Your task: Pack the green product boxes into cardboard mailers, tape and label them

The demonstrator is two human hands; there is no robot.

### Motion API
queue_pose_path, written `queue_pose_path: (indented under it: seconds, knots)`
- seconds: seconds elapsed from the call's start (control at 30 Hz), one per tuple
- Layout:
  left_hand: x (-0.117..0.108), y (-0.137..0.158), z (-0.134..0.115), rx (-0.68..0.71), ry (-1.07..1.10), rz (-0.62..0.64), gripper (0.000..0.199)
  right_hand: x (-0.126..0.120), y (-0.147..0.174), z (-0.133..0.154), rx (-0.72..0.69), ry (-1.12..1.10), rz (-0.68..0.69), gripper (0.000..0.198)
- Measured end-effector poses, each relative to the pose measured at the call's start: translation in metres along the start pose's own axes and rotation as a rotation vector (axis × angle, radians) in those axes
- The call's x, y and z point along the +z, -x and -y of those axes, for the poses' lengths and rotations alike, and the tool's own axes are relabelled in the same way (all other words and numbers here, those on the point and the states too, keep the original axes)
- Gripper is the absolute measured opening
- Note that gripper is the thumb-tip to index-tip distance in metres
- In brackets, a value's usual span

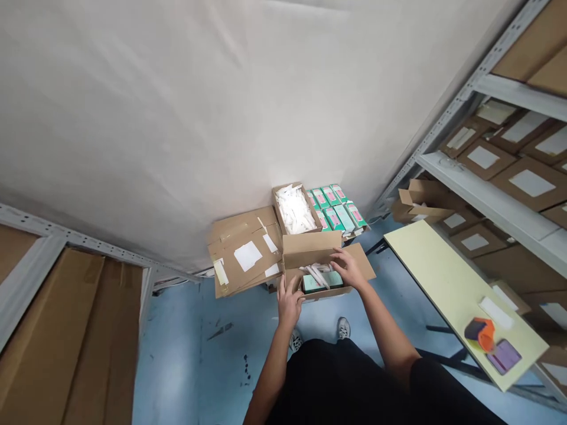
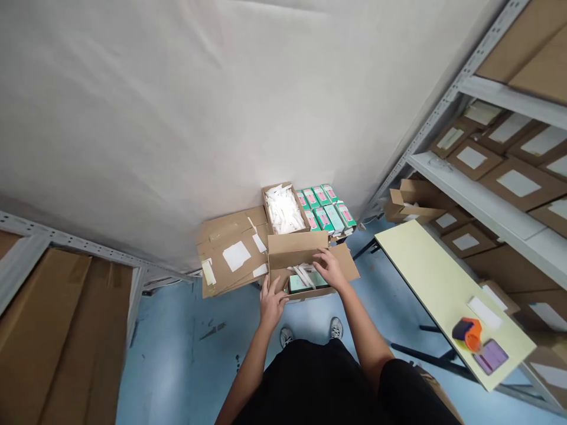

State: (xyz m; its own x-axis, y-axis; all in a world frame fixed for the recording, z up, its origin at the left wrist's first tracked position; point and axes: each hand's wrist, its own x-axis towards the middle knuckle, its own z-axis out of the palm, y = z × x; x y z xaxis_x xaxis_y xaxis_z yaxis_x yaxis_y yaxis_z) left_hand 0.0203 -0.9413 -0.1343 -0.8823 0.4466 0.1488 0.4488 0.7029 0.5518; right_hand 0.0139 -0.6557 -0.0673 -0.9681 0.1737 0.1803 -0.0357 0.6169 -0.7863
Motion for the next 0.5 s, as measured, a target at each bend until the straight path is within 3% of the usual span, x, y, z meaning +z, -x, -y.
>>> queue_pose_path:
  seconds: [0.13, 0.23, 0.37, 0.5]
  knots:
    - [0.019, -0.013, -0.022, 0.083, -0.031, 0.006, 0.013, -0.027, 0.018, -0.022, 0.006, 0.024, -0.047, 0.030]
    - [0.039, -0.035, -0.051, 0.160, -0.046, 0.013, 0.013, -0.062, 0.037, -0.047, 0.024, 0.065, -0.084, 0.037]
    - [0.074, -0.070, -0.108, 0.273, -0.074, 0.033, 0.013, -0.136, 0.073, -0.095, 0.079, 0.121, -0.135, 0.045]
    - [0.120, -0.100, -0.177, 0.375, -0.070, 0.071, 0.011, -0.217, 0.118, -0.149, 0.214, 0.222, -0.296, 0.051]
